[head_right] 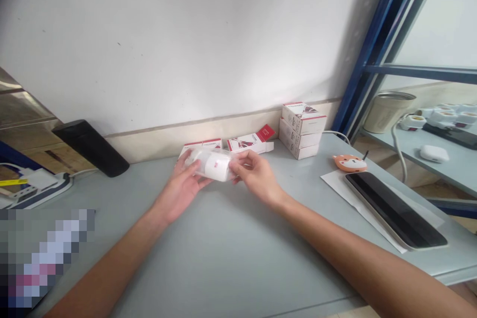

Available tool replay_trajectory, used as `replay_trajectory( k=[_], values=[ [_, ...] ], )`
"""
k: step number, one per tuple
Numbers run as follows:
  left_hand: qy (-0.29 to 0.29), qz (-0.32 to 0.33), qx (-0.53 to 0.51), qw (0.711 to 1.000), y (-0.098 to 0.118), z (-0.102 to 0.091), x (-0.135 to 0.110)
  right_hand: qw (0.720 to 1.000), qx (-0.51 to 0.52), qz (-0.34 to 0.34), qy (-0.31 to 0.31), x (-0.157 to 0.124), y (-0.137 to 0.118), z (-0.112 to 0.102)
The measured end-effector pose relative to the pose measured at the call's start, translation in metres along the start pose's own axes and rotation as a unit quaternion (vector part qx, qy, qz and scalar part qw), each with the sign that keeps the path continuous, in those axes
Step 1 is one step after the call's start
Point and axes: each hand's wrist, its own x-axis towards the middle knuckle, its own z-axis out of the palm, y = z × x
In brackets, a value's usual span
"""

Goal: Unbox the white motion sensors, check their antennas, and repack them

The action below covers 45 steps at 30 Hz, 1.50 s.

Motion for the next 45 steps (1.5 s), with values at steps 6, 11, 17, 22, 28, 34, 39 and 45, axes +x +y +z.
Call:
replay_trajectory(
  k=[6,11,17,22,28,34,39,45],
  values=[
    [-0.059,0.063,0.216,0.973,-0.007,-0.008,0.001,0.997,0.056,-0.024,0.051,0.001,-0.008,-0.004],
    [0.003,0.202,0.406,0.891,-0.013,-0.018,0.009,0.995,0.044,-0.054,0.066,0.006,-0.007,-0.009],
    [0.026,0.178,0.386,0.905,-0.008,-0.015,0.006,0.966,-0.182,-0.170,0.072,0.004,-0.007,-0.014],
    [-0.001,0.014,0.323,0.946,0.002,-0.005,-0.001,0.928,-0.307,-0.205,0.042,0.001,-0.010,-0.014],
    [-0.160,-0.210,0.095,0.960,0.016,-0.013,-0.006,0.932,-0.314,-0.177,0.036,0.004,-0.008,-0.017],
    [-0.251,-0.128,0.034,0.959,0.019,-0.008,-0.014,0.986,-0.162,0.029,-0.005,0.007,-0.003,-0.014],
    [-0.095,-0.052,0.138,0.984,0.009,0.004,-0.012,0.999,-0.011,0.041,0.014,0.009,0.000,-0.014],
    [-0.016,-0.064,0.128,0.990,-0.003,-0.002,-0.002,0.952,-0.217,-0.213,-0.019,0.005,-0.004,-0.015]
  ],
)
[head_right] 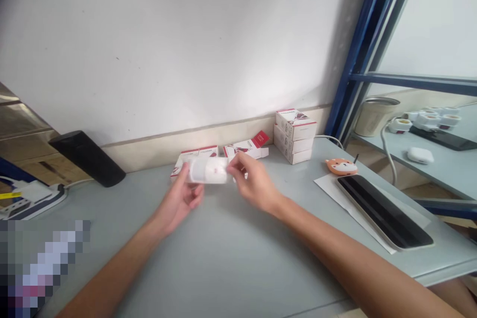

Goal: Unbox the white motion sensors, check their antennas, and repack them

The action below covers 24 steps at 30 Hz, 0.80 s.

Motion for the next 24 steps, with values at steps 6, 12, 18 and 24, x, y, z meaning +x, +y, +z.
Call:
replay_trajectory(
  k=[6,12,18,24],
  values=[
    [0.065,0.000,-0.004,0.998,0.000,-0.010,0.001,0.981,-0.130,-0.087,-0.116,-0.007,-0.019,-0.004],
    [0.024,0.005,0.145,0.989,0.013,0.008,0.000,0.958,-0.186,-0.160,-0.147,-0.013,-0.014,0.009],
    [-0.049,0.084,0.256,0.962,0.046,0.039,0.040,0.968,-0.212,-0.031,-0.130,-0.001,0.000,-0.001],
    [-0.023,0.166,0.358,0.919,0.053,0.054,0.097,0.965,-0.206,-0.040,0.160,0.021,0.000,-0.037]
  ],
)
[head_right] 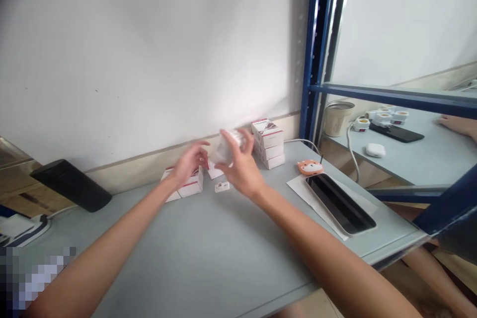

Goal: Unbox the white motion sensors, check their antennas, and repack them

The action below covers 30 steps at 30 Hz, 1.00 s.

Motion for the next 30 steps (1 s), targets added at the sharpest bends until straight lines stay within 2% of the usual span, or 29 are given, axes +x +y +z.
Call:
replay_trajectory(
  k=[3,6,9,12,15,18,20,22,25,28,30],
  values=[
    [0.001,0.000,0.069,0.998,-0.016,0.025,0.014,0.990,-0.011,0.009,0.140,0.011,0.001,-0.012],
    [0.006,-0.008,0.104,0.995,-0.022,0.039,0.019,0.973,0.016,-0.004,0.229,0.018,0.001,-0.021],
    [0.008,0.003,0.092,0.996,-0.013,0.029,0.009,0.961,0.024,-0.018,0.274,0.021,0.001,-0.026],
    [-0.018,0.010,0.030,0.999,-0.005,0.008,-0.024,0.959,0.006,-0.022,0.282,0.019,-0.002,-0.025],
    [-0.062,-0.027,-0.181,0.981,-0.009,-0.005,-0.072,0.967,0.011,-0.044,0.250,0.012,-0.013,-0.019],
    [-0.082,-0.037,-0.274,0.957,-0.022,-0.012,-0.114,0.978,0.030,-0.098,0.180,0.000,-0.027,-0.012],
    [-0.098,-0.039,-0.285,0.953,-0.029,-0.018,-0.134,0.985,0.037,-0.123,0.113,-0.009,-0.034,-0.010],
    [-0.116,-0.049,-0.294,0.948,-0.035,-0.022,-0.146,0.989,0.044,-0.141,0.021,-0.018,-0.037,-0.008],
    [-0.125,-0.089,-0.337,0.929,-0.040,-0.022,-0.153,0.974,0.058,-0.192,-0.108,-0.029,-0.038,-0.004],
    [-0.096,-0.126,-0.397,0.904,-0.044,-0.015,-0.152,0.966,0.065,-0.201,-0.147,-0.037,-0.043,0.001],
    [-0.094,-0.120,-0.406,0.901,-0.046,-0.011,-0.150,0.970,0.054,-0.181,-0.152,-0.039,-0.047,0.003]
  ],
)
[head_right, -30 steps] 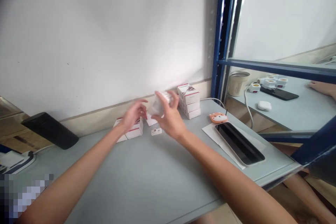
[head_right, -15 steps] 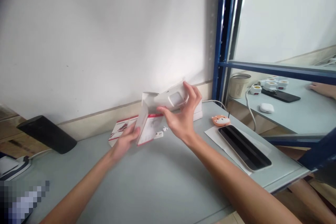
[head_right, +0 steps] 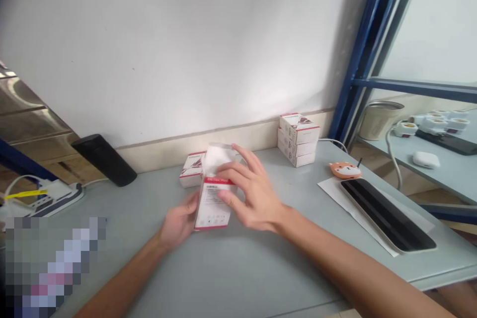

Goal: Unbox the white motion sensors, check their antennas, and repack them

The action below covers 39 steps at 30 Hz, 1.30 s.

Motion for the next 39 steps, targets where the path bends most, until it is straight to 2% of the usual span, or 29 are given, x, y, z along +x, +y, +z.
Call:
replay_trajectory(
  k=[4,6,8,9,11,12,13,14,17,20,23,26,29,31,33,36,39],
  values=[
    [-0.056,0.070,0.084,0.992,-0.002,0.006,-0.001,0.999,-0.022,0.032,-0.008,0.003,-0.005,-0.002],
    [-0.057,0.109,0.148,0.981,-0.002,0.014,-0.005,0.999,-0.016,0.019,-0.031,0.004,-0.005,-0.003],
    [-0.002,0.121,0.203,0.972,-0.003,0.023,-0.008,0.999,0.008,0.005,-0.034,0.004,-0.002,-0.002],
    [0.037,0.123,0.222,0.967,-0.004,0.026,-0.009,1.000,0.021,0.012,-0.014,0.004,0.001,-0.002],
    [0.080,0.115,0.245,0.959,-0.005,0.027,-0.009,0.996,0.026,0.068,0.050,0.005,0.010,-0.002],
    [0.084,0.111,0.248,0.959,-0.006,0.025,-0.008,0.992,0.017,0.105,0.065,0.006,0.016,-0.002],
    [0.080,0.108,0.248,0.959,-0.005,0.023,-0.007,0.989,0.005,0.137,0.056,0.007,0.023,-0.003],
    [0.076,0.108,0.244,0.961,-0.005,0.019,-0.005,0.988,-0.006,0.156,0.021,0.007,0.031,-0.003],
    [0.076,0.109,0.238,0.962,-0.002,0.007,-0.003,0.982,-0.043,0.151,-0.105,0.003,0.052,-0.001],
    [0.090,0.111,0.243,0.959,0.002,0.002,-0.004,0.973,-0.122,0.124,-0.149,-0.007,0.068,0.008],
    [0.117,0.139,0.215,0.960,0.003,0.005,-0.007,0.965,-0.171,0.097,-0.172,-0.014,0.076,0.016],
    [0.129,0.172,0.189,0.958,0.001,0.009,-0.008,0.972,-0.175,0.099,-0.123,-0.011,0.070,0.015],
    [0.122,0.183,0.209,0.953,0.000,0.012,-0.009,0.986,-0.134,0.100,0.022,0.000,0.044,0.003],
    [0.115,0.199,0.236,0.944,0.000,0.014,-0.010,0.984,-0.094,0.061,0.139,0.006,0.021,-0.005],
    [0.101,0.229,0.266,0.931,0.001,0.019,-0.011,0.974,-0.075,-0.045,0.211,0.008,0.001,-0.008],
    [0.065,0.273,0.283,0.917,0.001,0.027,-0.012,0.976,-0.068,-0.164,0.128,0.004,-0.015,-0.004],
    [0.051,0.297,0.280,0.912,0.001,0.031,-0.012,0.976,-0.081,-0.198,0.048,0.001,-0.017,0.003]
  ],
)
